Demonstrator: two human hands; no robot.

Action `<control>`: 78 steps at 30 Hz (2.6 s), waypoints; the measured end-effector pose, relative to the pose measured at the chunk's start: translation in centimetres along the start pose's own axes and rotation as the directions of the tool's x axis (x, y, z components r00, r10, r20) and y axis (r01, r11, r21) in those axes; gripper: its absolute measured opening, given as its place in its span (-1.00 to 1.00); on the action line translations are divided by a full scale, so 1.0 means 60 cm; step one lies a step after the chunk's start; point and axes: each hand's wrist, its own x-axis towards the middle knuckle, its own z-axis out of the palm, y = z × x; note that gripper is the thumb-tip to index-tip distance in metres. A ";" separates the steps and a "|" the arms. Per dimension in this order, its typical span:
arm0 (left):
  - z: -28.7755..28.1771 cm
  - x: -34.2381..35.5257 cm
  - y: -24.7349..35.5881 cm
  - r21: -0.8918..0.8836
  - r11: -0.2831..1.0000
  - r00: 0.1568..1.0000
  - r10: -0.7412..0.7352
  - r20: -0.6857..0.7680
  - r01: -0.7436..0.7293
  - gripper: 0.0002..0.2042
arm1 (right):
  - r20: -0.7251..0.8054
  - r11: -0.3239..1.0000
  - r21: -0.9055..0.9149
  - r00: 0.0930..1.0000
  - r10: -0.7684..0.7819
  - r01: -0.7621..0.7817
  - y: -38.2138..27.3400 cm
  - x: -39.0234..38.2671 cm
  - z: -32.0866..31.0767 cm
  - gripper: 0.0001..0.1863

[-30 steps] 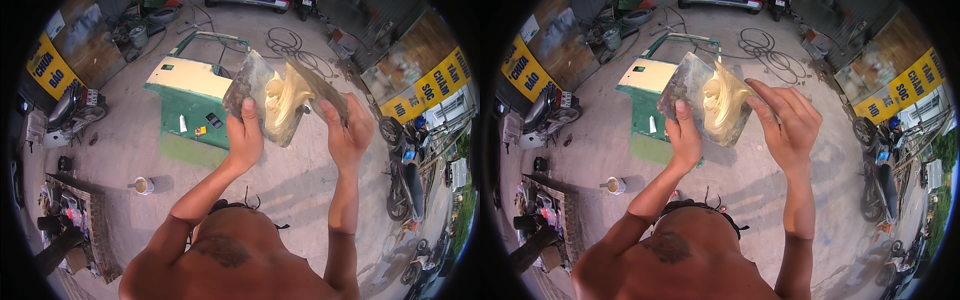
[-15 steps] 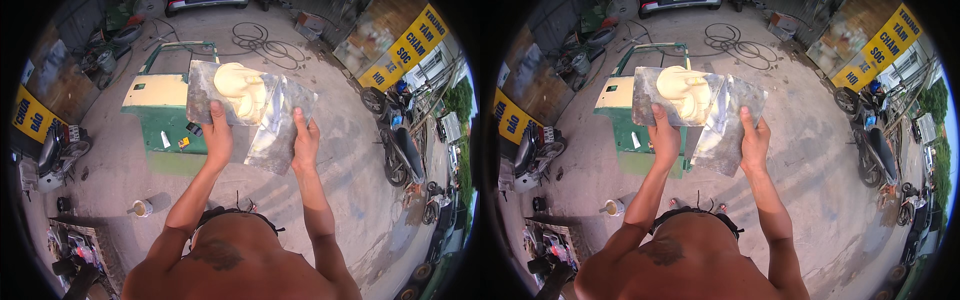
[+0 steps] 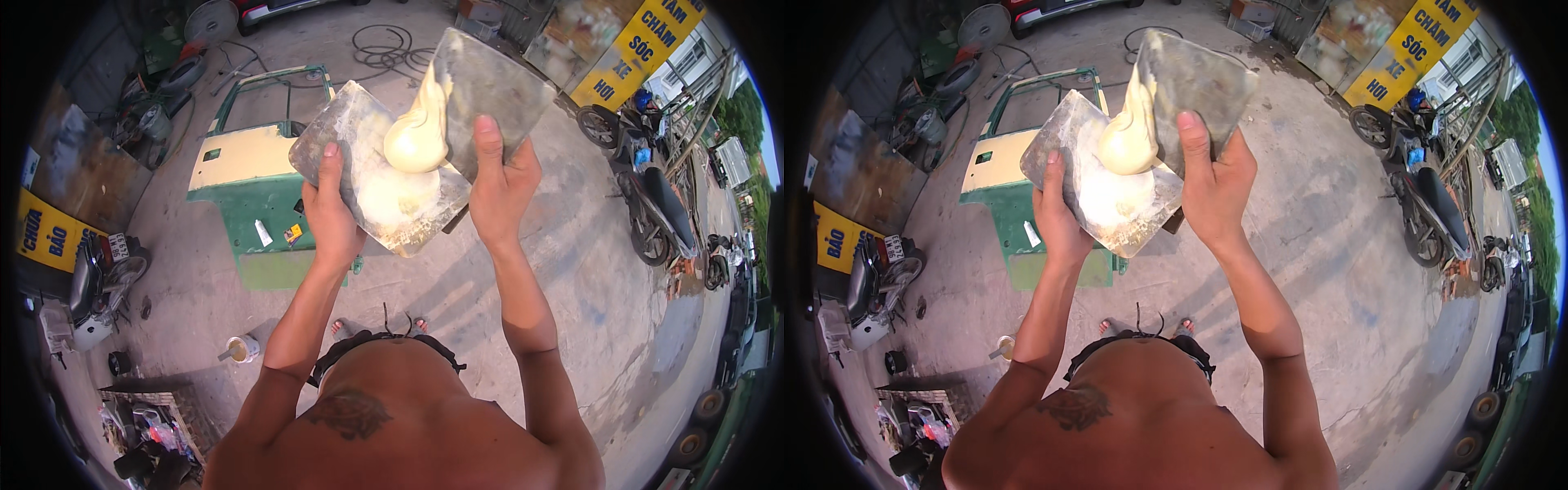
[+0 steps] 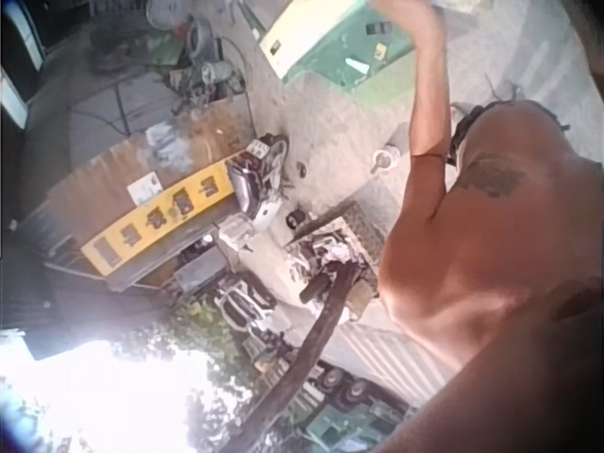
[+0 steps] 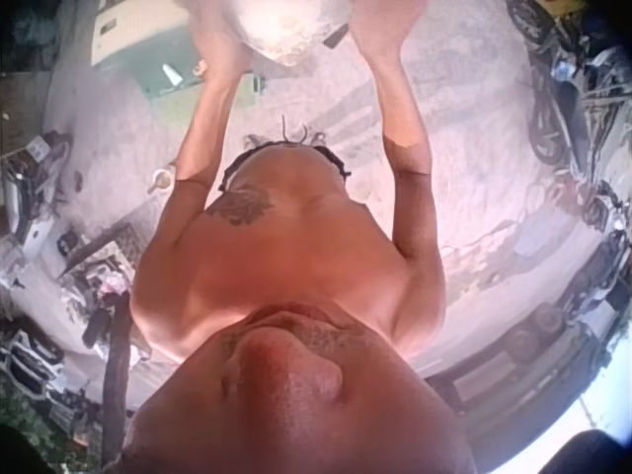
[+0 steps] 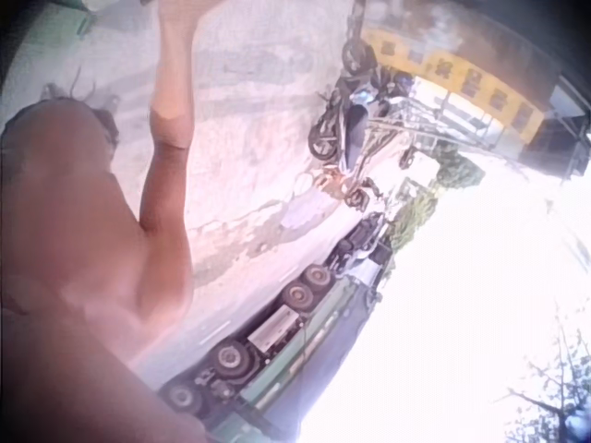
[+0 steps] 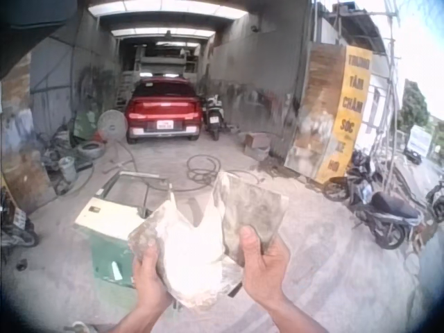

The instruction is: The person prepares body filler by mixing it on a metal spreader and then applies it to the surface of a car door using a second spreader.

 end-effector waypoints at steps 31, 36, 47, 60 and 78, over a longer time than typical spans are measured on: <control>-0.019 0.034 0.033 -0.172 0.985 1.000 0.024 -0.019 -0.027 -0.44 | 0.595 0.925 -0.373 0.745 0.301 -0.076 0.022 0.034 -0.092 -0.62; -0.001 0.018 0.005 0.158 0.983 0.995 0.096 -0.029 -0.091 -0.42 | 0.129 0.824 0.271 0.867 0.481 -0.498 0.045 -0.041 -0.035 -0.62; 0.024 -0.021 -0.004 0.079 0.987 0.961 -0.157 0.226 0.143 -0.47 | -0.435 0.965 0.225 0.900 -0.021 0.131 -0.013 0.065 -0.064 -0.57; -0.006 0.006 -0.047 0.520 0.749 0.839 0.534 -0.104 -0.412 -0.41 | 0.616 0.710 -0.244 0.671 -0.412 0.661 -0.036 -0.028 0.009 -0.78; 0.005 0.016 0.002 -0.068 0.996 0.997 0.062 0.047 -0.059 -0.54 | 0.297 0.971 -0.147 0.945 -0.138 0.188 -0.020 0.015 0.006 -0.78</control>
